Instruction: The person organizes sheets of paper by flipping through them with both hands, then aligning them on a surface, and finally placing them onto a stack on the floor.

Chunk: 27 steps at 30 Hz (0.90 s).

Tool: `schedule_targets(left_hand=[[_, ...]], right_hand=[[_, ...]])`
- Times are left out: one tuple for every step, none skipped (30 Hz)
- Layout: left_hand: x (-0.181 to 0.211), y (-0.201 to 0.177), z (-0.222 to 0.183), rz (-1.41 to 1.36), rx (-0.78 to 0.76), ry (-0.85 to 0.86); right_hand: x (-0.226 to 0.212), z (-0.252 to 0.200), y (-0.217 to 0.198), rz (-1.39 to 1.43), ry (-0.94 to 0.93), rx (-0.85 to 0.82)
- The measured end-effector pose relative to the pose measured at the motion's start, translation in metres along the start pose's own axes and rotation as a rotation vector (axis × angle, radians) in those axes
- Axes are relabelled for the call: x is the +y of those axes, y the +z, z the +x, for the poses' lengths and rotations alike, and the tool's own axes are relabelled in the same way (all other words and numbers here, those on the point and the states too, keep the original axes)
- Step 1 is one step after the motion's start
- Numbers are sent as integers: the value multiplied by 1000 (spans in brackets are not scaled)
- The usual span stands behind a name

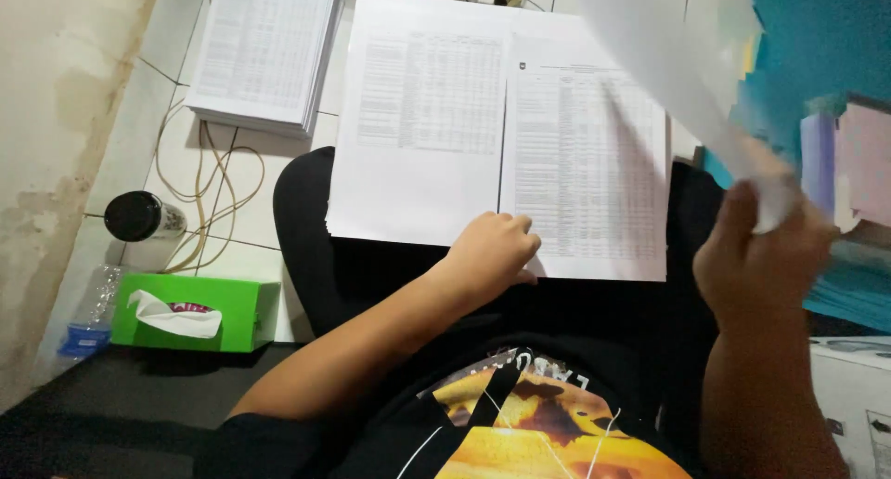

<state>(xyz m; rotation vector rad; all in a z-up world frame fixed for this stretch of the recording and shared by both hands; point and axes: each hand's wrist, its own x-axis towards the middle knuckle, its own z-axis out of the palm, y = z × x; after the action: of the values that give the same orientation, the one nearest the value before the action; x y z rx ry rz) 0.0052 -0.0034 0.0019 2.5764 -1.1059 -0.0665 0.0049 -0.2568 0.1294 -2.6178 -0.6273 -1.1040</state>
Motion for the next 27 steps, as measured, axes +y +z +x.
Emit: schedule_targets(left_hand=[[0, -2, 1, -10, -87, -34], [4, -8, 0, -8, -94, -34], [8, -14, 0, -14, -53, -31], [9, -21, -1, -19, -11, -29], [11, -18, -4, -15, -17, -30], [13, -16, -7, 61, 14, -6], [14, -14, -11, 137, 46, 17], [13, -14, -12, 139, 42, 16], [12, -15, -13, 163, 53, 36], [11, -15, -14, 185, 65, 55], [11, -13, -15, 185, 62, 52], [11, -12, -15, 171, 72, 61], [10, -11, -15, 158, 82, 69], [13, -15, -15, 157, 84, 70], [16, -19, -16, 95, 80, 55], [18, -23, -16, 34, 78, 40], [21, -32, -17, 33, 80, 41], [25, -40, -18, 21, 93, 33], [28, -49, -19, 9, 105, 25], [28, -51, -19, 10, 109, 22], [28, -53, -20, -12, 130, 17], [29, -55, -21, -36, 150, 10], [25, -47, -21, -36, 153, 6], [21, -38, -21, -68, 200, 23], [17, -30, -21, -99, 248, 39], [16, -22, -20, -99, 250, 37], [14, -15, -18, -125, 294, 55]], right_hand=[[-16, 6, -5, 187, -148, -106], [-19, -4, 5, 190, -141, -105], [-24, -14, 16, 213, -163, -211], [-28, -22, 28, 237, -189, -314], [-27, -40, 36, 241, -184, -311], [-26, -57, 44, 261, -172, -399], [-25, -73, 53, 280, -160, -487], [-24, -85, 57, 284, -158, -485], [-23, -96, 62, 313, -128, -532], [-22, -108, 67, 342, -98, -582], [-22, -111, 68, 346, -97, -583], [-20, -113, 69, 345, -82, -588], [-19, -115, 70, 343, -67, -592], [-20, -109, 66, 342, -67, -592], [-21, -102, 63, 394, -12, -628], [-21, -96, 59, 446, 43, -663], [-21, -92, 57, 443, 41, -663], [-20, -88, 55, 470, 84, -725], [-20, -84, 54, 496, 128, -786], [-18, -88, 56, 495, 123, -787], [-15, -92, 59, 476, 123, -810], [-12, -96, 62, 459, 123, -835], [-12, -97, 63, 459, 118, -837], [-12, -98, 63, 447, 111, -847], [-12, -100, 63, 434, 103, -856], [-12, -101, 64, 434, 100, -858], [-12, -102, 64, 423, 97, -862]])
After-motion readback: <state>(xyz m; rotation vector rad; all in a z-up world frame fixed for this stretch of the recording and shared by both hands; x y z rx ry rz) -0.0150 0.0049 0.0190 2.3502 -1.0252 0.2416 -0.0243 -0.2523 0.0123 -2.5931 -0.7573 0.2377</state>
